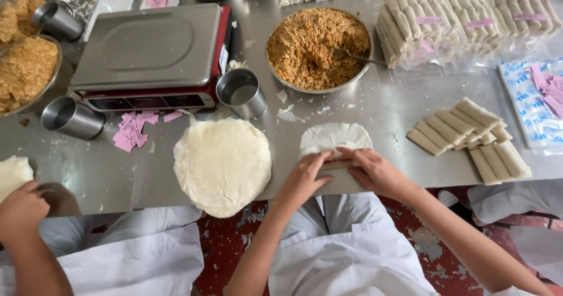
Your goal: Rolling spring rolls by placing filling on wrappers and folding them into cylinders on a production table.
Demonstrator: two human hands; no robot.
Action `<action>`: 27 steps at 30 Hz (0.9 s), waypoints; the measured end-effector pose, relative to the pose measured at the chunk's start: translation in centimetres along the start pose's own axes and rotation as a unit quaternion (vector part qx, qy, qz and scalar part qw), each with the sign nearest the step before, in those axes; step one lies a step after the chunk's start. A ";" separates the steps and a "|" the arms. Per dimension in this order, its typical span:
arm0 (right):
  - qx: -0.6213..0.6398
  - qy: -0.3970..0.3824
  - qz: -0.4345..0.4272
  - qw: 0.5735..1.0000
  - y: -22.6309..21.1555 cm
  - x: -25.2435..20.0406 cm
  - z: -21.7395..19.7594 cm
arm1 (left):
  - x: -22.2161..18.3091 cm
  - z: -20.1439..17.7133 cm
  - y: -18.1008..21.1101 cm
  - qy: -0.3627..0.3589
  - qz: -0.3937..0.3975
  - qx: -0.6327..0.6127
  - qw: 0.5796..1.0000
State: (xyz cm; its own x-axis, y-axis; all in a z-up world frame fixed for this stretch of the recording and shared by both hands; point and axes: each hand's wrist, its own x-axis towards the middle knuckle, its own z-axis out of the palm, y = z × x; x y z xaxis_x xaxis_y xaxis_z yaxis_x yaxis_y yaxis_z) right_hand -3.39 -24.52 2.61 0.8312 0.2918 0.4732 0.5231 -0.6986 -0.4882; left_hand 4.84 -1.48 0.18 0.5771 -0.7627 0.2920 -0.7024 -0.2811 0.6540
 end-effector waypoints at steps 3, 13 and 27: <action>0.008 -0.010 0.021 1.000 1.8 -0.3 -0.7 | 0.1 -0.6 -2.1 0.061 0.045 0.088 0.993; -0.172 0.109 0.126 0.971 3.1 -1.8 4.5 | 1.7 0.1 -0.6 0.143 0.012 0.135 0.980; -0.210 0.139 0.228 0.941 3.5 -1.5 5.1 | 2.3 0.0 0.1 0.164 -0.167 0.162 0.959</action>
State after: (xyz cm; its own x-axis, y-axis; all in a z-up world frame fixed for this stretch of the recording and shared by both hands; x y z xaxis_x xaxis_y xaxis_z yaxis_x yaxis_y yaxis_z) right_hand -1.83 -24.07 -3.55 0.8396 -0.2416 0.4866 -0.0449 -0.9235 -0.3811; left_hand 6.08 -3.22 0.91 0.8554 -0.3885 0.3425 -0.5167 -0.6846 0.5141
